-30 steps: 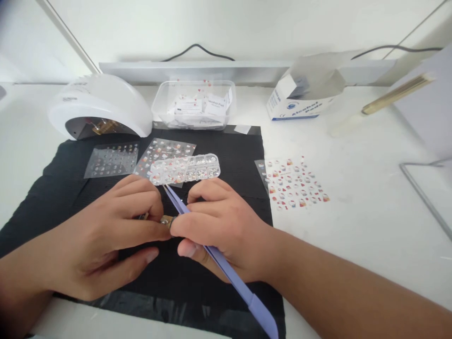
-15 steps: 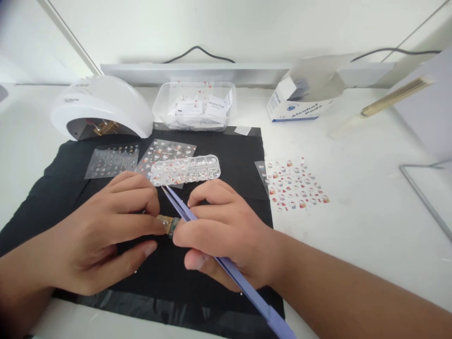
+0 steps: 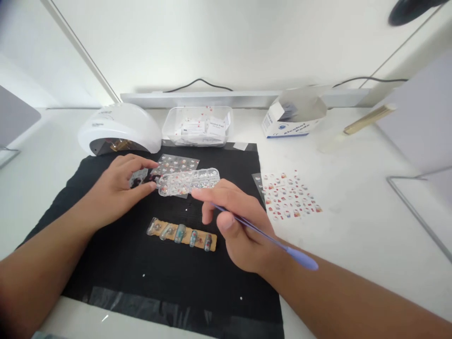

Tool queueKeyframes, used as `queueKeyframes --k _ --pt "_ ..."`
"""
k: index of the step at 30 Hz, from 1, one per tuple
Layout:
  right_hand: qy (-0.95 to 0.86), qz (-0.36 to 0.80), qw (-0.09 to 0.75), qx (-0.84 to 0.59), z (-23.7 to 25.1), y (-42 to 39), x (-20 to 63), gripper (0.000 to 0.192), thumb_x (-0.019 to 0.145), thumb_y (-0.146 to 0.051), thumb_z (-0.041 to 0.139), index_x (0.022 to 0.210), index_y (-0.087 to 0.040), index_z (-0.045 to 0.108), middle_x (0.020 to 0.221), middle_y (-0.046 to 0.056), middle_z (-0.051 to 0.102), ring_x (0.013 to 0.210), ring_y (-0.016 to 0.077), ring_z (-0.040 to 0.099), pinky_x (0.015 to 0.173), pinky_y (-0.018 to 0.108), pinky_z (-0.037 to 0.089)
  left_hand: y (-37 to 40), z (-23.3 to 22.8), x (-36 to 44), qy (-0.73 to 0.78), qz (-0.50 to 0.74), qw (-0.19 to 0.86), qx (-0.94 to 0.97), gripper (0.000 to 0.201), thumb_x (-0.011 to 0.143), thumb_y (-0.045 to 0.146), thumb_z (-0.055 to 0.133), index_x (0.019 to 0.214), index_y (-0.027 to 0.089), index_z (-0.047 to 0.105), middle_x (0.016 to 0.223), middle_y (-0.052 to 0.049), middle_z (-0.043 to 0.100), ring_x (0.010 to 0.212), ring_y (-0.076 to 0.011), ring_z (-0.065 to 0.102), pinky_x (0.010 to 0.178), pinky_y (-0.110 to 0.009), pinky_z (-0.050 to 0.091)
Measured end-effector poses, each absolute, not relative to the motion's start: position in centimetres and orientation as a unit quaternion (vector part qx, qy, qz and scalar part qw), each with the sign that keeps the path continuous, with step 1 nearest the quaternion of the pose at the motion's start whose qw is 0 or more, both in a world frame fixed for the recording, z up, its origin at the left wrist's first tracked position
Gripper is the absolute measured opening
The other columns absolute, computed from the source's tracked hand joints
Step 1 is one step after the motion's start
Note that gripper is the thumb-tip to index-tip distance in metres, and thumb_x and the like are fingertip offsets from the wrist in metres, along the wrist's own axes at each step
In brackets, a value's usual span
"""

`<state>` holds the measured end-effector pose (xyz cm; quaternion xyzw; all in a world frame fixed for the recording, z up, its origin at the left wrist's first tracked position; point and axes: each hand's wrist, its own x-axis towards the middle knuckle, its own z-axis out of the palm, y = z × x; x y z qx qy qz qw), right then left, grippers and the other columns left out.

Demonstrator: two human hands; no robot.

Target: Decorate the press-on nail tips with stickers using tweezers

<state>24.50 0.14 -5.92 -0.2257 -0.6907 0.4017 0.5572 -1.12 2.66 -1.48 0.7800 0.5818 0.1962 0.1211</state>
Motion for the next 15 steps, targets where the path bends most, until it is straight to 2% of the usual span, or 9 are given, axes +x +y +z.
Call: queueKeyframes --k 4,9,15 --pt "-0.659 0.415 0.573 -0.257 -5.96 0.56 24.41 0.034 0.100 -0.042 0.046 0.120 -0.030 0.070 0.084 0.004 0.061 0.075 0.0196 0.057 0.068 0.039 0.045 2.59 -2.22 -0.90 0.559 0.139 0.124 0.808 0.061 0.077 0.037 0.067 0.134 0.020 0.056 0.130 -0.011 0.055 0.117 -0.0347 0.048 0.102 -0.057 0.039" --pt "-0.617 0.471 0.550 -0.308 -5.95 0.89 24.41 0.030 0.099 -0.046 0.048 0.111 -0.031 0.072 0.078 0.001 0.064 0.078 0.0178 0.059 0.078 0.037 0.044 2.65 -2.54 -1.01 0.542 0.117 0.122 0.823 0.044 0.083 0.031 0.064 0.126 0.023 0.061 0.128 -0.010 0.057 0.115 -0.0332 0.050 0.101 -0.057 0.039" --pt "-0.569 0.524 0.548 -0.319 -5.82 0.76 24.22 0.017 0.094 -0.043 0.060 0.099 -0.029 0.068 0.073 -0.004 0.067 0.072 0.0140 0.059 0.071 0.031 0.043 2.84 -2.69 -1.15 0.524 0.119 0.126 0.834 0.039 0.085 0.026 0.064 0.124 0.020 0.062 0.120 -0.009 0.061 0.105 -0.0285 0.052 0.096 -0.050 0.044"
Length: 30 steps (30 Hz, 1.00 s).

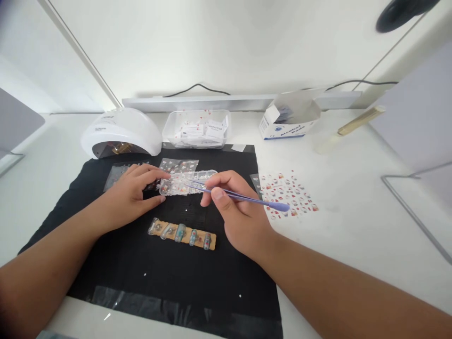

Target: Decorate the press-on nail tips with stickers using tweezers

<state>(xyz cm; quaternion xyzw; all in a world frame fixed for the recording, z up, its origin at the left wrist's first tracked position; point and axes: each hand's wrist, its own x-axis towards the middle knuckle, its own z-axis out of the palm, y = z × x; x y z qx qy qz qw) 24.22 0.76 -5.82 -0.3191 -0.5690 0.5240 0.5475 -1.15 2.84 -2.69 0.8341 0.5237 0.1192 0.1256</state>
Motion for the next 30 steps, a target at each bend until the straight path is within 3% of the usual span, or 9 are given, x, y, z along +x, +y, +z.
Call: queueKeyframes --k 7,15,22,30 --pt "-0.545 0.556 0.547 -0.308 -5.8 0.7 24.0 0.009 0.092 -0.036 0.066 0.095 -0.028 0.067 0.076 -0.005 0.069 0.075 0.0123 0.063 0.076 0.029 0.046 2.6 -2.4 -1.1 0.501 0.136 0.101 0.849 0.022 0.087 0.020 0.061 0.107 0.022 0.071 0.117 -0.008 0.062 0.105 -0.0290 0.050 0.096 -0.052 0.043" --pt "-0.495 0.636 0.515 -0.291 -5.8 0.5 23.9 0.009 0.089 -0.038 0.069 0.092 -0.029 0.068 0.072 -0.004 0.071 0.078 0.0132 0.066 0.085 0.031 0.051 2.1 -2.2 -0.8 0.484 0.162 0.071 0.857 0.018 0.090 0.017 0.057 0.092 0.021 0.074 0.111 -0.009 0.064 0.106 -0.0301 0.051 0.094 -0.054 0.044" --pt "-0.390 0.711 0.519 -0.270 -5.2 0.6 23.0 0.011 0.089 -0.037 0.068 0.089 -0.027 0.065 0.072 -0.003 0.071 0.083 0.0180 0.070 0.090 0.042 0.055 1.4 -2.0 -0.2 0.429 0.221 0.022 0.876 0.018 0.092 0.013 0.057 0.092 0.021 0.074 0.110 -0.008 0.066 0.105 -0.0280 0.053 0.091 -0.051 0.045" --pt "-0.405 0.702 0.522 -0.266 -5.2 0.5 22.9 0.009 0.092 -0.034 0.064 0.088 -0.026 0.064 0.072 -0.002 0.074 0.089 0.0181 0.073 0.087 0.035 0.055 0.7 -1.8 0.5 0.333 0.243 0.014 0.911 0.018 0.092 0.011 0.059 0.096 0.023 0.071 0.109 -0.007 0.065 0.107 -0.0275 0.054 0.092 -0.049 0.043"
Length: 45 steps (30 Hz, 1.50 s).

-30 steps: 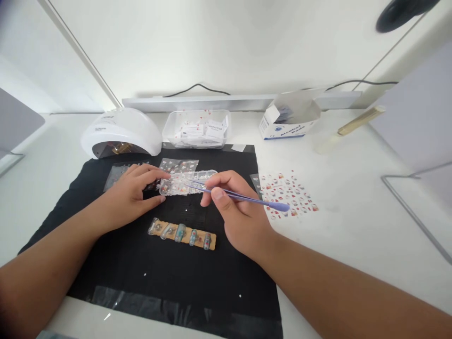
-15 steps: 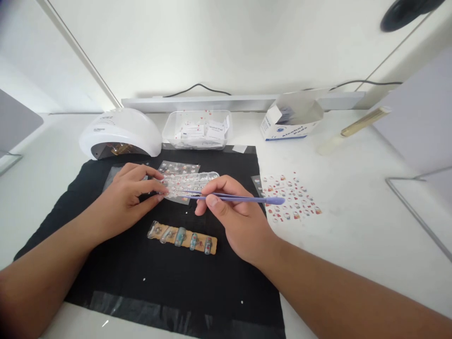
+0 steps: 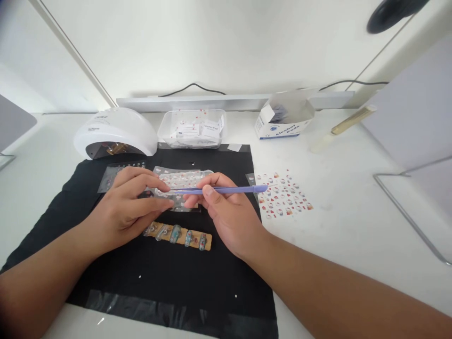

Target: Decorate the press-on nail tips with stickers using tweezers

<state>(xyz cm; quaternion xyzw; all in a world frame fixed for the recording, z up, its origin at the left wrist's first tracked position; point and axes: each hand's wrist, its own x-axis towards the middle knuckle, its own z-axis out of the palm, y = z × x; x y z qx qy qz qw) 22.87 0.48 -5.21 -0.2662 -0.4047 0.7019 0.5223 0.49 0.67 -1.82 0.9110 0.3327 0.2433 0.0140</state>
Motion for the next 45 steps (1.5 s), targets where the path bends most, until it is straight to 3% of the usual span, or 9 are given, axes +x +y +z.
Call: queueKeyframes --k 5,8,11,14,16,22,28,36,45 --pt "-0.423 0.678 0.536 -0.271 -5.1 0.6 23.1 0.010 0.091 -0.035 0.064 0.087 -0.026 0.063 0.073 -0.001 0.075 0.088 0.0197 0.073 0.089 0.039 0.055 0.5 -1.5 0.5 0.396 0.248 0.031 0.884 0.017 0.090 0.013 0.059 0.100 0.025 0.065 0.114 -0.007 0.058 0.108 -0.0259 0.052 0.095 -0.046 0.043" --pt "-0.435 0.651 0.551 -0.288 -5.0 0.7 23.4 0.012 0.091 -0.037 0.064 0.086 -0.027 0.063 0.071 -0.002 0.073 0.086 0.0197 0.073 0.090 0.040 0.056 0.6 -1.7 0.2 0.442 0.288 0.065 0.847 0.027 0.085 0.013 0.061 0.109 0.022 0.055 0.117 -0.008 0.052 0.113 -0.0262 0.050 0.100 -0.045 0.041" --pt "-0.464 0.619 0.568 -0.281 -4.9 0.7 23.7 0.011 0.090 -0.039 0.064 0.087 -0.028 0.066 0.071 -0.001 0.073 0.082 0.0203 0.072 0.086 0.041 0.057 0.9 -2.2 -0.2 0.461 0.344 0.180 0.798 0.042 0.079 0.013 0.057 0.118 0.023 0.045 0.130 -0.010 0.046 0.122 -0.0276 0.047 0.102 -0.045 0.041" --pt "-0.504 0.583 0.583 -0.256 -4.7 0.4 23.9 0.009 0.091 -0.037 0.063 0.090 -0.030 0.069 0.073 0.000 0.072 0.085 0.0219 0.071 0.083 0.042 0.057 1.0 -2.6 -0.4 0.467 0.404 0.320 0.719 0.049 0.076 0.016 0.053 0.122 0.027 0.040 0.142 -0.007 0.042 0.117 -0.0265 0.053 0.095 -0.043 0.046" --pt "-0.525 0.563 0.591 -0.241 -4.6 0.3 23.9 0.009 0.093 -0.035 0.062 0.092 -0.030 0.070 0.072 0.001 0.073 0.089 0.0232 0.070 0.085 0.043 0.056 0.9 -2.6 -0.2 0.466 0.420 0.397 0.670 0.046 0.077 0.019 0.053 0.121 0.028 0.041 0.138 -0.007 0.047 0.108 -0.0249 0.057 0.087 -0.041 0.050" --pt "-0.552 0.523 0.602 -0.243 -4.6 0.1 23.8 0.010 0.093 -0.036 0.061 0.093 -0.031 0.070 0.071 0.002 0.072 0.087 0.0239 0.067 0.089 0.046 0.054 0.5 -2.4 0.3 0.383 0.433 0.572 0.582 0.048 0.076 0.016 0.056 0.122 0.026 0.049 0.099 -0.005 0.064 0.078 -0.0185 0.061 0.073 -0.037 0.052" --pt "-0.551 0.518 0.602 -0.257 -4.8 0.1 23.9 0.009 0.092 -0.036 0.062 0.093 -0.032 0.071 0.070 0.002 0.073 0.090 0.0261 0.068 0.090 0.051 0.052 0.3 -2.4 0.3 0.322 0.496 0.557 0.584 0.048 0.080 0.013 0.059 0.125 0.029 0.052 0.096 -0.002 0.067 0.075 -0.0160 0.060 0.072 -0.033 0.051" --pt "-0.558 0.521 0.591 -0.261 -4.7 -0.2 24.1 0.010 0.093 -0.037 0.061 0.094 -0.034 0.071 0.071 0.003 0.072 0.093 0.0278 0.067 0.091 0.053 0.052 -0.3 -2.5 0.5 0.378 0.430 0.431 0.698 0.032 0.085 0.013 0.067 0.113 0.026 0.060 0.095 -0.001 0.057 0.083 -0.0146 0.056 0.079 -0.030 0.048" --pt "-0.562 0.524 0.591 -0.243 -4.7 -0.3 23.9 0.011 0.093 -0.034 0.060 0.095 -0.032 0.071 0.072 0.003 0.072 0.092 0.0264 0.067 0.088 0.049 0.053 -0.1 -2.0 0.7 0.385 0.394 0.388 0.738 0.021 0.083 0.012 0.068 0.101 0.022 0.063 0.086 0.000 0.060 0.076 -0.0140 0.055 0.073 -0.030 0.046"
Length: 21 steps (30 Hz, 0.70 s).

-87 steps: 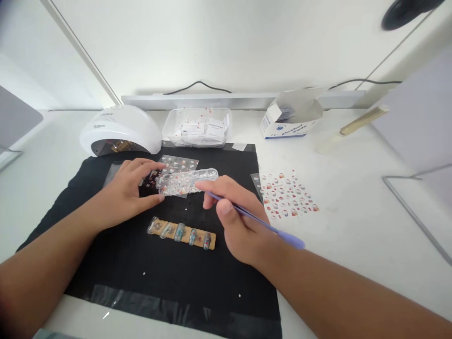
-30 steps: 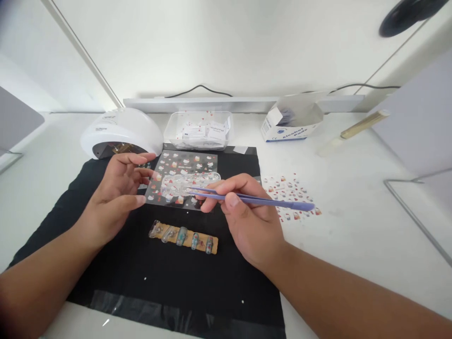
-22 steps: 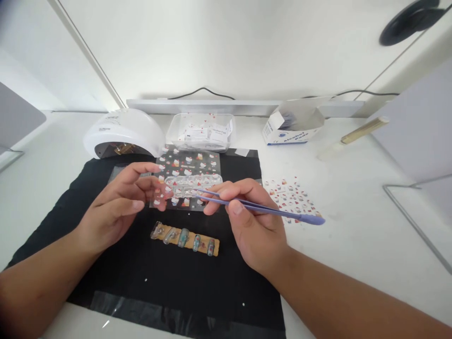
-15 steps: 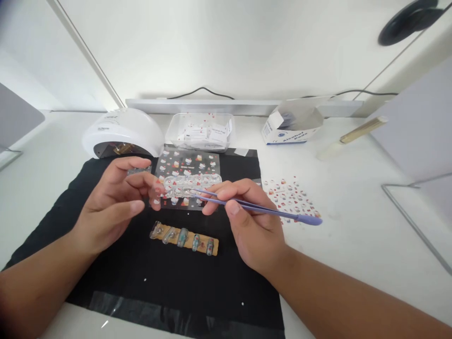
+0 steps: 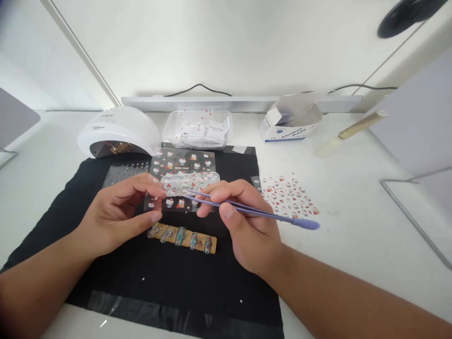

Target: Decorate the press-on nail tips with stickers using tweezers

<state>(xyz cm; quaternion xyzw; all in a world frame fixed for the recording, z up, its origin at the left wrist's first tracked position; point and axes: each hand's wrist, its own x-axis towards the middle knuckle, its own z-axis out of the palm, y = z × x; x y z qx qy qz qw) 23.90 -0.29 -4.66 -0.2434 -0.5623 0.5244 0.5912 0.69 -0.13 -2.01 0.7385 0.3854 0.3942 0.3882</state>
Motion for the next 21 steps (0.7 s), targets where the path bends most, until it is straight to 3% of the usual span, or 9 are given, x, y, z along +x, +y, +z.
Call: queueKeyframes --k 9,15,21 --pt "-0.574 0.512 0.584 -0.258 -4.51 -0.51 23.87 0.011 0.093 -0.037 0.060 0.095 -0.034 0.070 0.072 0.003 0.071 0.092 0.0272 0.068 0.088 0.051 0.054 -0.44 -2.21 0.67 0.412 0.393 0.420 0.706 0.024 0.082 0.015 0.071 0.104 0.022 0.063 0.087 -0.001 0.063 0.077 -0.0140 0.058 0.072 -0.027 0.051" --pt "-0.607 0.504 0.570 -0.230 -5.01 -0.93 24.16 0.015 0.096 -0.031 0.056 0.103 -0.032 0.068 0.079 0.004 0.072 0.096 0.0262 0.066 0.098 0.053 0.049 -0.62 -2.50 0.49 0.420 0.392 0.437 0.692 0.030 0.083 0.019 0.072 0.110 0.026 0.063 0.090 -0.001 0.063 0.076 -0.0135 0.060 0.070 -0.026 0.050" --pt "-0.636 0.489 0.561 -0.204 -5.31 -0.99 24.34 0.019 0.096 -0.029 0.054 0.109 -0.031 0.067 0.085 0.005 0.074 0.096 0.0258 0.068 0.096 0.051 0.050 -0.63 -2.71 0.59 0.420 0.396 0.435 0.691 0.033 0.083 0.019 0.073 0.113 0.030 0.062 0.095 0.000 0.062 0.079 -0.0131 0.060 0.072 -0.025 0.050"
